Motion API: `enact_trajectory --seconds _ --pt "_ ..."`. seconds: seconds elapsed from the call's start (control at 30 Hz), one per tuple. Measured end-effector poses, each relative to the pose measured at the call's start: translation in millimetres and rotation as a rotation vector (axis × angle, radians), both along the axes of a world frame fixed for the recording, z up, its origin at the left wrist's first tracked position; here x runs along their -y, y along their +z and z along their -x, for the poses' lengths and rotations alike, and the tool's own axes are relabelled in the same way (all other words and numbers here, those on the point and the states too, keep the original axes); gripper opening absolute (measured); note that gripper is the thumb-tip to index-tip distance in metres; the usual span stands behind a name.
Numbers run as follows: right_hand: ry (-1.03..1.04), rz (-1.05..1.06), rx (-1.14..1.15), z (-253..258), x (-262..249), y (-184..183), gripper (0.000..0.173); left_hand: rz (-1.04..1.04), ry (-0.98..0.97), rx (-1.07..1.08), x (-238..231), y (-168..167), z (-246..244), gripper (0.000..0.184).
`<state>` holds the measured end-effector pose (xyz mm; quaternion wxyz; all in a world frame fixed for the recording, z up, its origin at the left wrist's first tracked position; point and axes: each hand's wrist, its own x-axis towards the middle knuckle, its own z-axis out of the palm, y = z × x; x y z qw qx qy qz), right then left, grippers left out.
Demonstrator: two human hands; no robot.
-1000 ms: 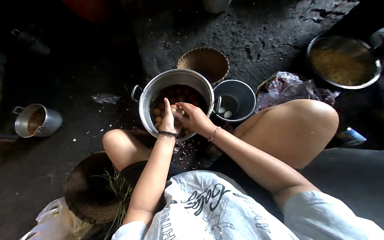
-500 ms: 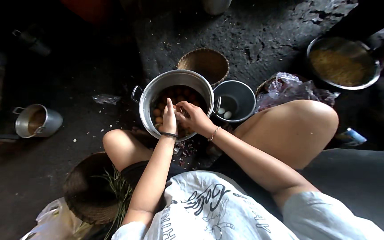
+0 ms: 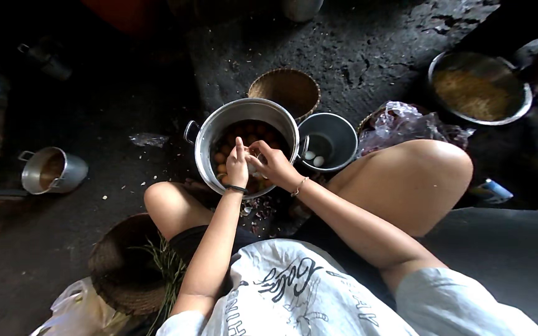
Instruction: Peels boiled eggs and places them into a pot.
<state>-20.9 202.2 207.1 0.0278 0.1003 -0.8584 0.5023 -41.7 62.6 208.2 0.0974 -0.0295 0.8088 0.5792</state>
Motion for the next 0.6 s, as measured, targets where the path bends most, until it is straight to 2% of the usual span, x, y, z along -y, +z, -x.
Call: enact_trajectory --seconds 0.1,0.23,0.33,0.43,0.47,0.6 --pt "0.020 -0.016 -0.019 3.0 0.7 1.4 0.026 0.087 -0.021 -0.090 0.3 3.9 -1.3 0.075" --pt "-0.019 -0.036 -0.019 1.6 2.5 -1.8 0.026 0.056 0.044 -0.133 -7.1 -5.5 10.7 0.045" --pt "-0.048 0.011 0.029 -0.6 3.3 -2.5 0.024 0.055 0.026 -0.076 -5.0 -8.3 12.9 0.048" --pt "-0.086 0.040 0.055 -0.2 2.9 -3.9 0.023 0.081 -0.048 -0.027 1.2 -6.3 3.2 0.064" --pt "-0.098 0.027 0.060 1.7 2.7 -4.2 0.023 0.065 -0.073 -0.020 2.0 -6.0 1.1 0.064" --pt "-0.123 -0.016 0.074 9.4 -1.7 -3.5 0.023 -0.057 -0.123 -0.090 2.6 -15.0 3.9 0.042"
